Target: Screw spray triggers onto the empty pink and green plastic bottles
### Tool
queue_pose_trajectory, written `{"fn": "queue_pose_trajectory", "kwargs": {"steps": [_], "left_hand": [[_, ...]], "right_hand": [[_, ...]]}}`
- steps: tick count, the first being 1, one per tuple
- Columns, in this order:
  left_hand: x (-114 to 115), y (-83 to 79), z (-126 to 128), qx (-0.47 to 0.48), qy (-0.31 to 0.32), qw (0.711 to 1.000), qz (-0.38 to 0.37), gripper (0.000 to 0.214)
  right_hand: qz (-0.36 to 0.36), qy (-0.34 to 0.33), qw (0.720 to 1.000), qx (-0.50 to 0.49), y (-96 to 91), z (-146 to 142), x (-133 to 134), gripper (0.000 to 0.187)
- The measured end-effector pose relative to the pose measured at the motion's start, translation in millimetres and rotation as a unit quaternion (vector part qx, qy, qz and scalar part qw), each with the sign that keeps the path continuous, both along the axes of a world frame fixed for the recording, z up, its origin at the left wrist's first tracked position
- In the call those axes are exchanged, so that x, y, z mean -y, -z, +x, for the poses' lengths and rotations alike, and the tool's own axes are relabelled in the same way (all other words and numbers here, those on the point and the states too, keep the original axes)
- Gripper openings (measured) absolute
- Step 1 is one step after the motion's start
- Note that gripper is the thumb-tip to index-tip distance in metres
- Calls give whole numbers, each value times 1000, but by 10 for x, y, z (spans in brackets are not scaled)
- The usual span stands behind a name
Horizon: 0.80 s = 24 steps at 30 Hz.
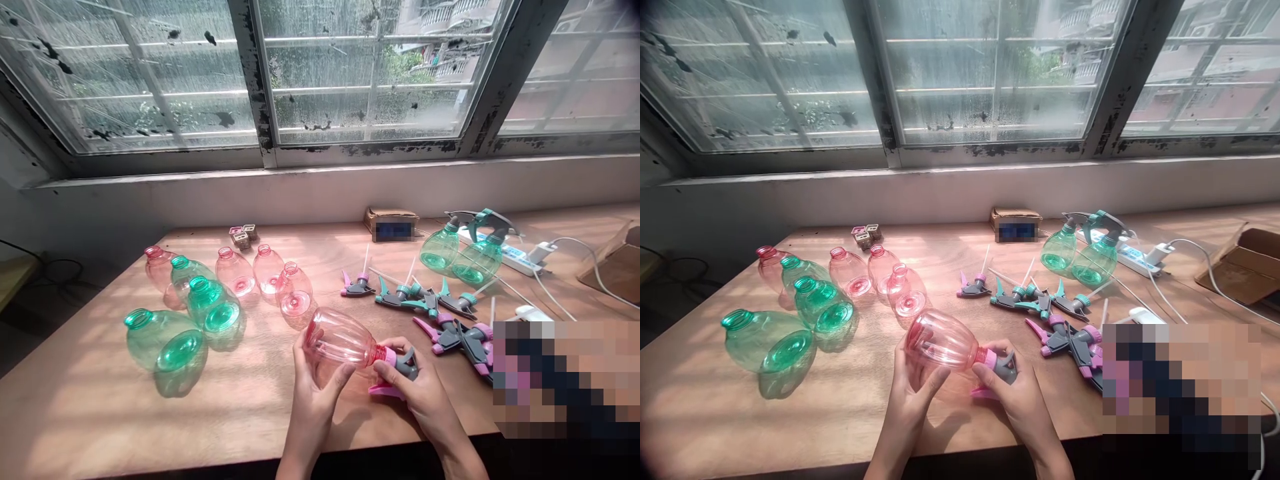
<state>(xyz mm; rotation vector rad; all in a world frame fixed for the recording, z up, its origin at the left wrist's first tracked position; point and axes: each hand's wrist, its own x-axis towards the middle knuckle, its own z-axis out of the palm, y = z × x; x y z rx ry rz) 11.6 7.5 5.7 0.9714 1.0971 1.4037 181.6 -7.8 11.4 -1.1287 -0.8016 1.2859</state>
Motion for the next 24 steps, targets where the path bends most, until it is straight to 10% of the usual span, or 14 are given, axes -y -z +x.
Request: {"fn": "queue_pose_trajectory", "kwargs": {"steps": [24], "left_hand": [[-39, 4, -25, 18, -12, 1000, 4, 76]], "right_hand": [[11, -4, 1000, 25, -10, -7, -5, 41]]}}
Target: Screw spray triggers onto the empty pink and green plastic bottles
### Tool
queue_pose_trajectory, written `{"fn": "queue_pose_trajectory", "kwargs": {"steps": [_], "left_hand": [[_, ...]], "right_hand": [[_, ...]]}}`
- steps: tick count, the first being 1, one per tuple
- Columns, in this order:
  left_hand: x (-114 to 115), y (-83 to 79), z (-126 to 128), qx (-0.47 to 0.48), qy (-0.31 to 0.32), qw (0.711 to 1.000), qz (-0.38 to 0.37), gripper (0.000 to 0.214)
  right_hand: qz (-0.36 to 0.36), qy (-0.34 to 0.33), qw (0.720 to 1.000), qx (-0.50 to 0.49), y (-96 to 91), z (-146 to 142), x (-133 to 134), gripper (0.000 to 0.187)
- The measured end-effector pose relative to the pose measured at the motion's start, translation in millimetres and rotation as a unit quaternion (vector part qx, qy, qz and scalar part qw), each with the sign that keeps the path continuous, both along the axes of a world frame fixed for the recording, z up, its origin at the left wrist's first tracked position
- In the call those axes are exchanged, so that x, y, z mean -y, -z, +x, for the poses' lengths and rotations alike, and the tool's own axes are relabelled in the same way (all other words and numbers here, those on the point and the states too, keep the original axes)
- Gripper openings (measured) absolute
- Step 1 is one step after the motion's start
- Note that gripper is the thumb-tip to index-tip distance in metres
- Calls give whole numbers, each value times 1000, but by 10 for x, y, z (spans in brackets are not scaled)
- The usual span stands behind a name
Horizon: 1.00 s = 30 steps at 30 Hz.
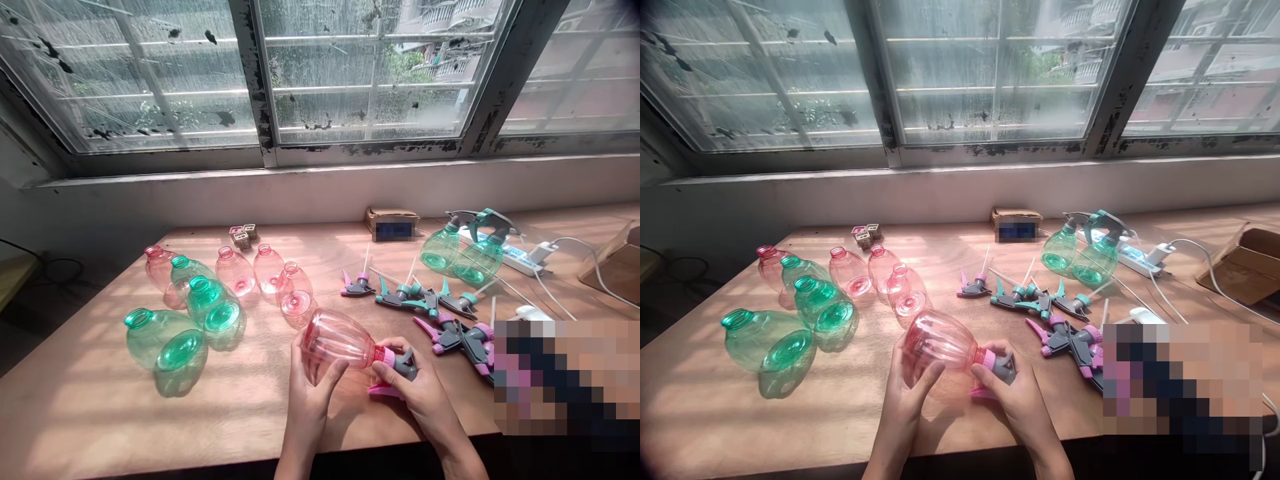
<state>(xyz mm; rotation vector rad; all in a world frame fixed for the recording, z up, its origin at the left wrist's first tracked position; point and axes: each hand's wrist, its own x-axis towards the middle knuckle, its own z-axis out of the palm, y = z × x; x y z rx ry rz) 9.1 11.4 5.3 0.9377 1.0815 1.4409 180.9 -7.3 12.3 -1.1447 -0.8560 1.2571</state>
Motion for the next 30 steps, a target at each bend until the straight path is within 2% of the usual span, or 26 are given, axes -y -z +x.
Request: {"fn": "queue_pose_trajectory", "kwargs": {"steps": [4, 7, 10, 14, 18, 23, 30], "left_hand": [[-26, 107, -19, -15, 21, 999, 23, 77], [-19, 150, -29, -30, 38, 999, 13, 81], [5, 113, -18, -29, 30, 999, 0, 86], [20, 21, 5, -6, 1, 1000, -21, 83], [4, -15, 14, -2, -10, 1000, -20, 80], [-13, 19, -10, 3, 0, 1000, 8, 72], [-25, 118, -30, -17, 41, 999, 17, 77]], "right_hand": [[-29, 25, 999, -28, 25, 29, -8, 47], [-33, 33, 998, -29, 29, 24, -9, 49], [-29, 26, 999, -26, 20, 3, -7, 48], [12, 5, 1000, 7, -3, -17, -6, 41], [1, 7, 1000, 4, -30, -17, 1, 40], [-27, 14, 999, -18, -15, -2, 2, 45], [-31, 24, 999, -26, 32, 27, -5, 48]]}}
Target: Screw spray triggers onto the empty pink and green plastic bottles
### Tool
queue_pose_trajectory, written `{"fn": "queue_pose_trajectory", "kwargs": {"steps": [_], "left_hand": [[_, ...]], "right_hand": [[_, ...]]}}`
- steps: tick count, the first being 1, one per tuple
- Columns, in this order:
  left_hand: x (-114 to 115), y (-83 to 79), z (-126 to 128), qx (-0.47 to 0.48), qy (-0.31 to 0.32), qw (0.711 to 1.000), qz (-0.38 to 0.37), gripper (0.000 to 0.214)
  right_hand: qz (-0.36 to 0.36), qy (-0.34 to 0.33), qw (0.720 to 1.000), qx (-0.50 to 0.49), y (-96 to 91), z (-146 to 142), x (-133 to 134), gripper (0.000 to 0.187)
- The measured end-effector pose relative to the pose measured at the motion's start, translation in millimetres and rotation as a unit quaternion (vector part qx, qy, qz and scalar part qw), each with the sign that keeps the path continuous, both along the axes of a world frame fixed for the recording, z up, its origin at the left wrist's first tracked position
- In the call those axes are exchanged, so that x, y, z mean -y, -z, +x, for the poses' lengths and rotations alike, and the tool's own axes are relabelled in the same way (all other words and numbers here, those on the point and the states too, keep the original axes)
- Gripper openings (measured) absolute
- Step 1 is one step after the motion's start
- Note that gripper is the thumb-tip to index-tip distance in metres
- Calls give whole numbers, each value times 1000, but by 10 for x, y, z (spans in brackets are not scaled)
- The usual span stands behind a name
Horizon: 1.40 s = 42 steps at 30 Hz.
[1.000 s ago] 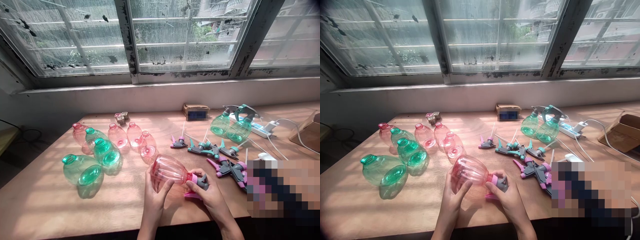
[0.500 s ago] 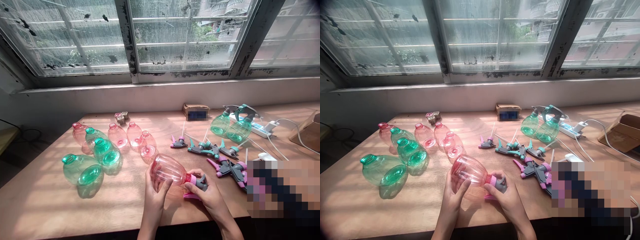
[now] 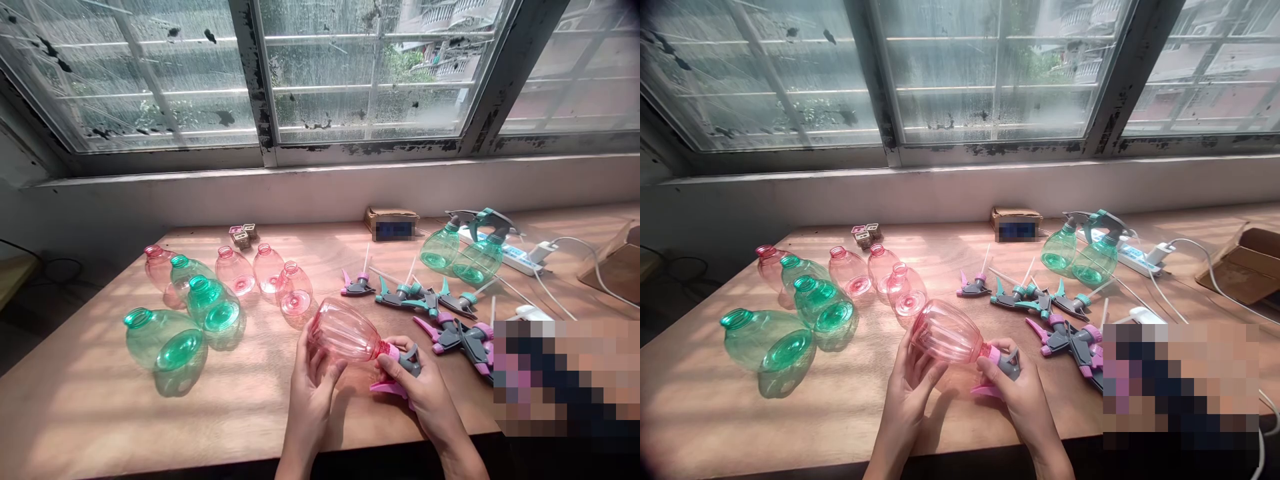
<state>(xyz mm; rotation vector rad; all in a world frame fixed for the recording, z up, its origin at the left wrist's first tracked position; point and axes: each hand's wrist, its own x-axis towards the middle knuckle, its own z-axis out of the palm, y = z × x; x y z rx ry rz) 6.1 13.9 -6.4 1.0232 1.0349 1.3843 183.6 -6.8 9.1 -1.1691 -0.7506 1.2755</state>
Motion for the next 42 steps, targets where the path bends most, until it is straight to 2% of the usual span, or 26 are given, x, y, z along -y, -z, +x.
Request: {"fn": "queue_pose_trajectory", "kwargs": {"steps": [4, 8, 16, 19, 22, 31, 39, 42], "left_hand": [[29, -56, 36, 5, -15, 1000, -14, 86], [37, -123, 46, 19, -40, 998, -34, 78], [16, -103, 46, 14, -22, 1000, -8, 77], [28, -91, 40, -9, -5, 1000, -2, 78], [40, -90, 44, -27, -17, 1000, 2, 84], [-1, -98, 36, 25, -64, 997, -19, 74], [19, -91, 61, 28, -26, 999, -13, 80], [25, -103, 65, 30, -25, 999, -2, 87]], "right_hand": [[17, -9, 999, 26, -14, -18, -3, 44], [53, -15, 997, 61, -40, -38, -2, 39], [-2, -9, 1000, 5, -12, 2, 1, 46], [10, -3, 1000, 7, 8, 16, -6, 45], [14, -8, 1000, 10, -9, -1, -2, 44], [11, -33, 999, 4, -77, -53, 22, 44], [5, 3, 1000, -9, -11, 24, -4, 44], [1, -8, 1000, -12, -29, 5, 5, 43]]}}
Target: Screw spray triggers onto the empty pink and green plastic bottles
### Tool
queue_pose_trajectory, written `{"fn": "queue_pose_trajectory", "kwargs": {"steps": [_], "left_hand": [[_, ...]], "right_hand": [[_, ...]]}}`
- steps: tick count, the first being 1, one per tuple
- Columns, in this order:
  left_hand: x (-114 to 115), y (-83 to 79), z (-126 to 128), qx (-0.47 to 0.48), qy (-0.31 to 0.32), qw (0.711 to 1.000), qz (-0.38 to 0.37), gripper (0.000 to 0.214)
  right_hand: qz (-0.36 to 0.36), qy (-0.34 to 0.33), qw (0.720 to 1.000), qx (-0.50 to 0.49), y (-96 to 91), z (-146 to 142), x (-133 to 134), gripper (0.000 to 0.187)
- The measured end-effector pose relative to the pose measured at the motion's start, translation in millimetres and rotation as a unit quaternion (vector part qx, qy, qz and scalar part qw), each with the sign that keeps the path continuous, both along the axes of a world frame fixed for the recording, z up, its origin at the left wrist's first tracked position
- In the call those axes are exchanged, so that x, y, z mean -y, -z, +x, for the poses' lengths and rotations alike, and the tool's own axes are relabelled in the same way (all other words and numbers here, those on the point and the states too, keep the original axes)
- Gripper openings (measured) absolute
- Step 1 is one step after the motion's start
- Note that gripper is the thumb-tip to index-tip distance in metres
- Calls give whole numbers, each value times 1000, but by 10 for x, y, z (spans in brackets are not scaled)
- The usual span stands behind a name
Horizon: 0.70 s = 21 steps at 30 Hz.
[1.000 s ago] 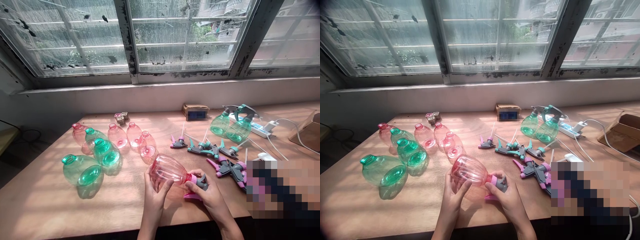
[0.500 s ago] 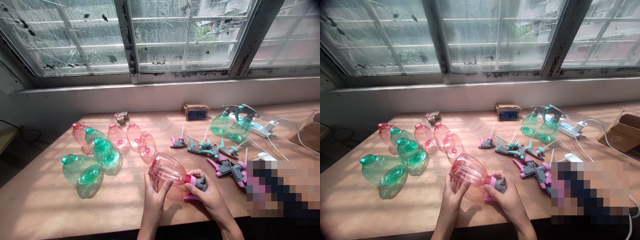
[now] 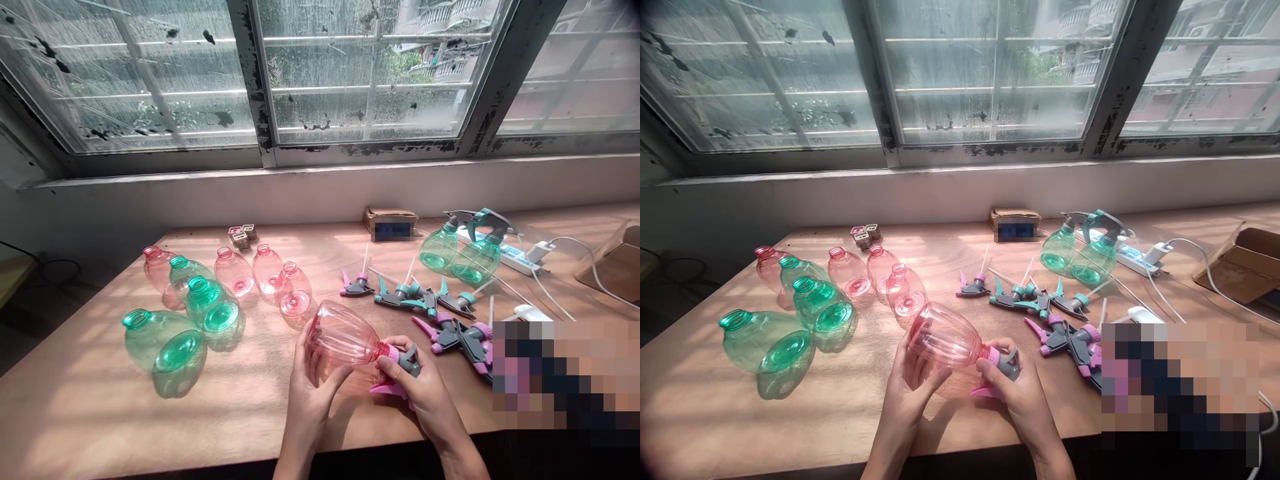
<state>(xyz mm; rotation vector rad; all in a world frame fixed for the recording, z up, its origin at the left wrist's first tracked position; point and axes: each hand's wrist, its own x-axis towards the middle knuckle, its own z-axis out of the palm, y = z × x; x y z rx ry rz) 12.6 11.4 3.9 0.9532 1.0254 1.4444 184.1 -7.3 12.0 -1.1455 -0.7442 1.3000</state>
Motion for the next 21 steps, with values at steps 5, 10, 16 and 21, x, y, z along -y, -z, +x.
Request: {"fn": "queue_pose_trajectory", "kwargs": {"steps": [5, 10, 16, 21], "left_hand": [[-5, -11, -31, -7, -28, 1000, -12, 84], [-1, -38, -26, -8, -26, 999, -16, 83], [-13, 19, -23, -15, 15, 1000, -5, 87], [6, 10, -38, -23, -3, 1000, 5, 91]], "right_hand": [[13, -28, 1000, -1, -58, -66, 27, 45], [4, -27, 1000, -14, -31, -31, 22, 45], [0, -3, 1000, -14, 27, 27, 6, 44], [13, -23, 1000, -11, -13, -23, 20, 45]]}}
